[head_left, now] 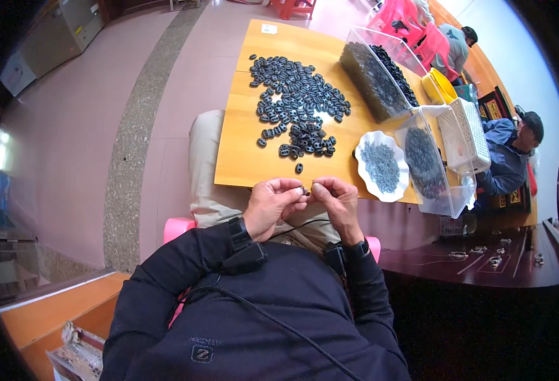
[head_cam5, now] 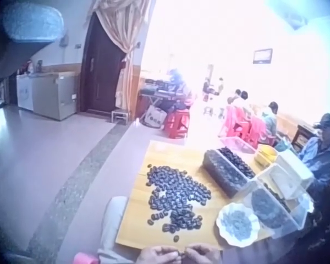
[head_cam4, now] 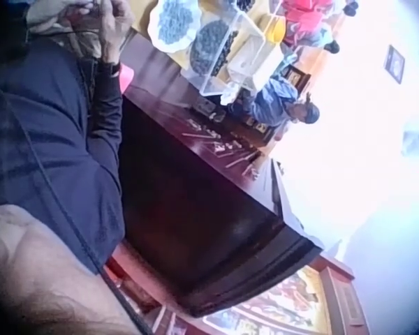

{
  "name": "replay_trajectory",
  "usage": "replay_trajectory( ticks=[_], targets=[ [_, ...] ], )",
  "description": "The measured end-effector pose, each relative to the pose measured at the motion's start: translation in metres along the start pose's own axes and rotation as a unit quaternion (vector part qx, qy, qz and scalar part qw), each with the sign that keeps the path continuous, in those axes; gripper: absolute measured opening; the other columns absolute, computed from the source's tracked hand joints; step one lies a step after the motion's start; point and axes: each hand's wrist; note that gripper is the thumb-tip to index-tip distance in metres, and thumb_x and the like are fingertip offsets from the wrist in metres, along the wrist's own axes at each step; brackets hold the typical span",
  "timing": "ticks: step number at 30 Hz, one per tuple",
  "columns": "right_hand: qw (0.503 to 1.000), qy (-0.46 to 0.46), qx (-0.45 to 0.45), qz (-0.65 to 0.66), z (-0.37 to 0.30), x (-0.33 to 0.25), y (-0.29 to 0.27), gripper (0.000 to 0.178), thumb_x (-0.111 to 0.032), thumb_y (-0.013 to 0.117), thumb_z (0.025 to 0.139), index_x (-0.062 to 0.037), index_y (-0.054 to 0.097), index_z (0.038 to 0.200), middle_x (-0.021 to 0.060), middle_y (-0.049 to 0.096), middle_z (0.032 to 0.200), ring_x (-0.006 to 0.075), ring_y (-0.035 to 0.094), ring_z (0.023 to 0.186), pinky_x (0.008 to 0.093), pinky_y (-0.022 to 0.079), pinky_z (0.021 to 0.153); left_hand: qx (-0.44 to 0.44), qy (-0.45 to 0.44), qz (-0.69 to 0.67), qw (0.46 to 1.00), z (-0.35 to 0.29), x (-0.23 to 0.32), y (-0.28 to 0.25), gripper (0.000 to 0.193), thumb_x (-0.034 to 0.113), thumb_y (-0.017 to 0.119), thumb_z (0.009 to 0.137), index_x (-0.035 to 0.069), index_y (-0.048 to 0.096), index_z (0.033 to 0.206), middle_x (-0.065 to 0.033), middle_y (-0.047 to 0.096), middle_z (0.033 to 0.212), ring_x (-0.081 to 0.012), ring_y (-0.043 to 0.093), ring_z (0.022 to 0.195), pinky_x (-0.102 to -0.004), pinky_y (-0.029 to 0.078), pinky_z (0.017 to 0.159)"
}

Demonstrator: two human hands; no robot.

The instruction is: The person assembles cord locks by hand, picking up a plastic housing from the table and a metal spring from a dish. They insert the spring into the housing, press the components together, and place the completed cord lock back onto the table.

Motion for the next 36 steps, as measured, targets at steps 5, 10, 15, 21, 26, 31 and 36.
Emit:
replay_trajectory(
  ticks=[5,10,15,21,26,31,36],
  targets=[
    [0.964,-0.127,0.029,-0.230,0.027,-0.002,0.003,0.012,-0.006,0.066,0.085,-0.0003,0.067,0.095,0.0091,0.066,0.078,0.0160,0.062,0.067,0.0260,0.048,0.060,0.023,0.007,-0.012,1.000,0.005,0.001,-0.001,0.018,0.004,0.061,0.090,-0.002,0.056,0.106,-0.0083,0.064,0.090,-0.0144,0.066,0.078,-0.0259,0.057,0.071],
    [0.834,-0.242,0.014,-0.496,0.036,-0.010,0.008,0.016,-0.011,0.067,0.081,-0.0079,0.066,0.097,0.0095,0.063,0.087,0.0262,0.064,0.071,0.0349,0.049,0.058,0.065,0.048,-0.005,0.997,0.004,-0.001,0.001,0.018,0.000,0.059,0.089,-0.004,0.056,0.107,-0.0091,0.064,0.089,-0.0140,0.065,0.075,-0.0233,0.056,0.070],
    [0.837,-0.233,-0.006,-0.496,0.035,-0.011,0.013,0.018,-0.015,0.066,0.080,-0.0101,0.065,0.097,0.0089,0.062,0.088,0.0298,0.063,0.071,0.0393,0.049,0.060,0.058,0.075,-0.014,0.995,0.000,0.000,0.000,0.017,-0.001,0.058,0.090,-0.004,0.057,0.106,-0.0090,0.064,0.089,-0.0135,0.065,0.074,-0.0228,0.056,0.069],
    [0.851,-0.220,-0.016,-0.477,0.032,-0.020,0.006,0.018,-0.016,0.066,0.079,-0.0057,0.062,0.093,0.0105,0.062,0.090,0.0314,0.062,0.077,0.0393,0.048,0.065,0.052,0.069,-0.020,0.996,0.002,0.001,-0.001,0.016,-0.001,0.058,0.090,-0.003,0.058,0.106,-0.0090,0.064,0.090,-0.0138,0.065,0.075,-0.0233,0.056,0.068],
    [0.871,-0.181,-0.042,-0.455,0.030,-0.023,0.001,0.018,-0.014,0.067,0.078,-0.0044,0.061,0.092,0.0116,0.060,0.089,0.0309,0.061,0.078,0.0394,0.047,0.066,0.050,0.073,-0.015,0.996,0.004,0.002,-0.001,0.016,0.000,0.058,0.090,-0.003,0.058,0.106,-0.0091,0.064,0.091,-0.0139,0.065,0.075,-0.0236,0.056,0.068],
    [0.878,-0.139,-0.078,-0.452,0.030,-0.026,-0.003,0.019,-0.016,0.065,0.079,-0.0044,0.060,0.093,0.0137,0.060,0.087,0.0313,0.062,0.078,0.0404,0.048,0.069,0.048,0.074,-0.010,0.996,0.004,0.003,-0.001,0.016,0.000,0.058,0.090,-0.003,0.058,0.106,-0.0090,0.064,0.091,-0.0141,0.065,0.075,-0.0239,0.056,0.068],
    [0.889,-0.128,-0.077,-0.433,0.029,-0.029,-0.004,0.018,-0.016,0.065,0.077,-0.0056,0.060,0.092,0.0131,0.061,0.082,0.0314,0.062,0.078,0.0400,0.048,0.067,0.048,0.064,-0.007,0.997,0.003,0.002,-0.001,0.016,0.001,0.058,0.090,-0.003,0.058,0.106,-0.0087,0.064,0.091,-0.0144,0.065,0.075,-0.0242,0.056,0.069]
  ],
)
Point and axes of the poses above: each hand's wrist, its own z-axis towards the middle knuckle, its own y-axis out of the palm, x = y × z
